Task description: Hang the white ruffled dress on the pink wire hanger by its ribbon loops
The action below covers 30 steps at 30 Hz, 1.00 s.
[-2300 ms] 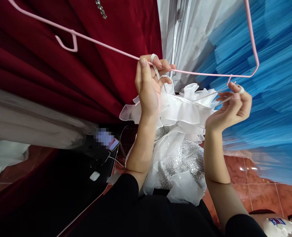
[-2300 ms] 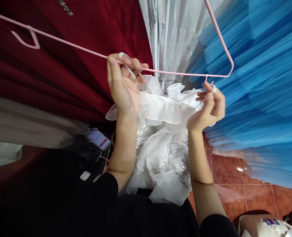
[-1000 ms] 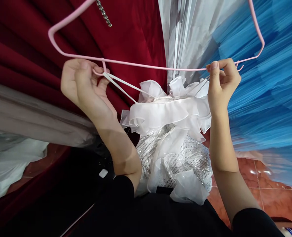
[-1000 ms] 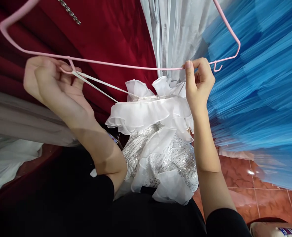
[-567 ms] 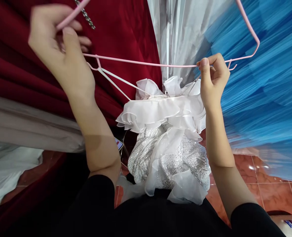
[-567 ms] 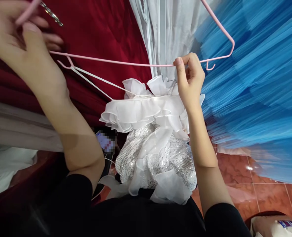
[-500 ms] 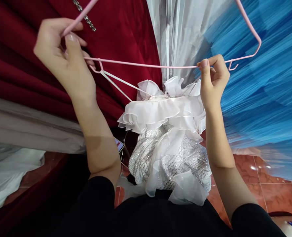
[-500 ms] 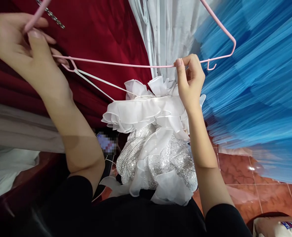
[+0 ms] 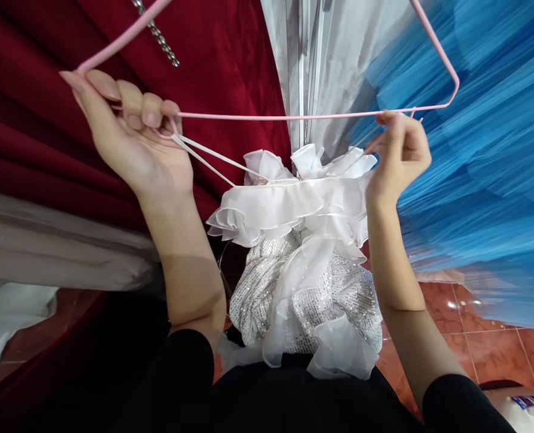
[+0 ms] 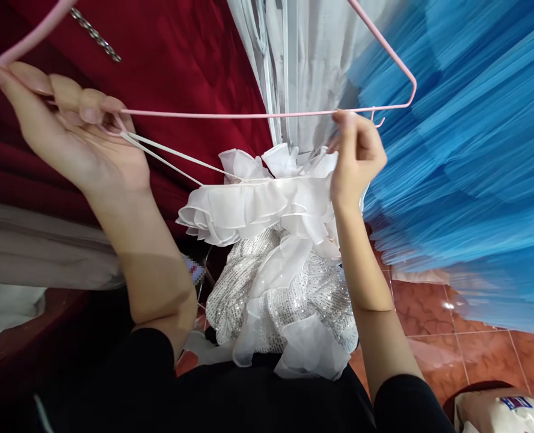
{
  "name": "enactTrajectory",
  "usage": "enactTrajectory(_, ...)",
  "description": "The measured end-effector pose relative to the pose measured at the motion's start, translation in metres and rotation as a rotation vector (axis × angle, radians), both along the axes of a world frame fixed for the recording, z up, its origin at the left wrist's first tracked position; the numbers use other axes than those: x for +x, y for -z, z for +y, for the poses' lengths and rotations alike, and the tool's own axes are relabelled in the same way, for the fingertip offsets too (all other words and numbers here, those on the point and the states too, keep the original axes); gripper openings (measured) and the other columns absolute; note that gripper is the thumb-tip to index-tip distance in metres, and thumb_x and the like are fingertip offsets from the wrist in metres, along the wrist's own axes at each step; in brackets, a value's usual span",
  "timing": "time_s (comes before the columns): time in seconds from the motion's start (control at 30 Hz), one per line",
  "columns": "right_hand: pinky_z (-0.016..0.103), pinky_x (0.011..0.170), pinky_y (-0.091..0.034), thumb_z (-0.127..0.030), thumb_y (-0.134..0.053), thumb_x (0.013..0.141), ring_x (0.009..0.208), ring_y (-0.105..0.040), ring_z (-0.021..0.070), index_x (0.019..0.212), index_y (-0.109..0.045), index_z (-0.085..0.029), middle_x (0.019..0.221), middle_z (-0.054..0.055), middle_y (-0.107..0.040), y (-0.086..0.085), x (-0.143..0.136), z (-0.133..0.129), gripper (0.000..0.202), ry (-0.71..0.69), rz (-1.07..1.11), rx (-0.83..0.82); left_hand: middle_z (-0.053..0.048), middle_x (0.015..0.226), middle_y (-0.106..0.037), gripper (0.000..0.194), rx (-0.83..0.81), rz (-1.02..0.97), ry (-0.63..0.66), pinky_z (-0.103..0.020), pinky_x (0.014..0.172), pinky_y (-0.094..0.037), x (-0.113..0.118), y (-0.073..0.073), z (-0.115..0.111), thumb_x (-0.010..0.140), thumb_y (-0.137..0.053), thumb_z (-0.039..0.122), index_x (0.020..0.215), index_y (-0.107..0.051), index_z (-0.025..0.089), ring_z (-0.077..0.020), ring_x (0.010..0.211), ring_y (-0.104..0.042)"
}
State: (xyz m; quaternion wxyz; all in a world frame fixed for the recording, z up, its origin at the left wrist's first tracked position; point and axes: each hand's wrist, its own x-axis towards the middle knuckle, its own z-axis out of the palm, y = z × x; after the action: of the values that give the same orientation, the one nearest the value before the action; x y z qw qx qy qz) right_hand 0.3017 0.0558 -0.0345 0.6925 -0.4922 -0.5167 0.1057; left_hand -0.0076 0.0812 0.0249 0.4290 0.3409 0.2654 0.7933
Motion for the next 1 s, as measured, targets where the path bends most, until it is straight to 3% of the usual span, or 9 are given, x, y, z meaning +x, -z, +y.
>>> enactTrajectory(0.1, 0.053, 0.083, -0.055, -0.062, -0.034, 0.093, 0.087, -0.066, 0.0222, 0.113, -0.059, -0.034, 0.112, 0.007, -0.066, 0.027, 0.028, 0.003, 0.043, 0.167, 0.274, 0.091, 0.001, 0.070, -0.006, 0.046, -0.075, 0.011, -0.039, -0.022, 0.053, -0.034, 0.003, -0.002, 0.006, 0.106, -0.005, 0.041, 0.081, -0.037, 0.019, -0.0090, 0.047, -0.024)
enactTrajectory(0.2, 0.060, 0.094, -0.052, -0.058, -0.043, 0.090, 0.103, -0.065, 0.0272, 0.130, -0.049, -0.038, 0.131, 0.007, -0.058, 0.051, 0.063, 0.005, 0.045, 0.192, 0.294, 0.121, 0.002, 0.069, -0.006, 0.045, -0.110, 0.003, -0.018, -0.023, 0.051, -0.032, 0.006, -0.002, 0.007, 0.106, -0.007, 0.040, 0.079, -0.037, 0.019, -0.0098, 0.047, -0.024)
enactTrajectory(0.3, 0.059, 0.093, -0.053, -0.055, -0.046, 0.090, 0.104, -0.065, 0.0272, 0.132, -0.049, -0.037, 0.133, 0.008, -0.056, 0.059, 0.083, 0.004, 0.045, 0.203, 0.226, 0.162, 0.002, 0.068, -0.005, 0.044, -0.105, -0.038, 0.033, -0.022, 0.050, -0.032, 0.009, -0.001, 0.006, 0.107, -0.008, 0.036, 0.078, -0.037, 0.019, -0.0091, 0.046, -0.022)
enactTrajectory(0.53, 0.057, 0.082, -0.060, -0.059, -0.040, 0.092, 0.096, -0.070, 0.0258, 0.124, -0.054, -0.047, 0.124, -0.001, -0.065, 0.039, 0.066, -0.001, 0.037, 0.176, 0.144, 0.150, 0.002, 0.069, -0.005, 0.046, -0.151, -0.005, -0.033, -0.020, 0.048, -0.031, 0.005, -0.006, 0.005, 0.106, -0.009, 0.043, 0.073, -0.031, 0.019, -0.0073, 0.045, -0.020)
enactTrajectory(0.63, 0.050, 0.083, -0.061, -0.058, -0.038, 0.093, 0.097, -0.070, 0.0231, 0.125, -0.054, -0.045, 0.124, 0.001, -0.065, 0.032, 0.058, -0.001, 0.038, 0.138, 0.105, 0.084, 0.002, 0.067, -0.006, 0.045, -0.156, 0.032, -0.010, -0.020, 0.049, -0.033, 0.002, -0.007, 0.003, 0.106, -0.008, 0.039, 0.074, -0.031, 0.019, -0.0077, 0.045, -0.022)
enactTrajectory(0.73, 0.046, 0.071, -0.061, -0.055, -0.044, 0.091, 0.085, -0.071, 0.0205, 0.114, -0.058, -0.040, 0.111, 0.001, -0.067, 0.028, 0.056, 0.003, 0.030, 0.114, 0.156, 0.085, 0.003, 0.065, -0.007, 0.049, -0.126, 0.032, 0.025, -0.020, 0.049, -0.034, 0.002, -0.008, 0.000, 0.105, -0.001, 0.038, 0.075, -0.034, 0.019, -0.0073, 0.044, -0.022)
enactTrajectory(0.87, 0.031, 0.050, -0.049, -0.033, -0.053, 0.084, 0.057, -0.057, 0.0125, 0.087, -0.053, -0.030, 0.080, -0.002, -0.056, 0.021, 0.058, 0.002, 0.004, 0.139, 0.370, 0.118, 0.004, 0.063, -0.007, 0.047, -0.086, 0.010, -0.008, -0.019, 0.046, -0.031, 0.003, -0.010, -0.001, 0.105, -0.004, 0.041, 0.077, -0.035, 0.019, -0.0073, 0.043, -0.019)
enactTrajectory(1.0, 0.029, 0.049, -0.035, -0.018, -0.051, 0.079, 0.056, -0.043, 0.0117, 0.080, -0.050, -0.029, 0.078, -0.001, -0.043, -0.003, 0.039, -0.019, 0.011, 0.277, 0.306, 0.357, 0.003, 0.064, -0.010, 0.046, -0.132, 0.065, -0.066, -0.020, 0.047, -0.033, 0.003, -0.009, 0.000, 0.106, -0.007, 0.038, 0.075, -0.035, 0.019, -0.0074, 0.045, -0.020)
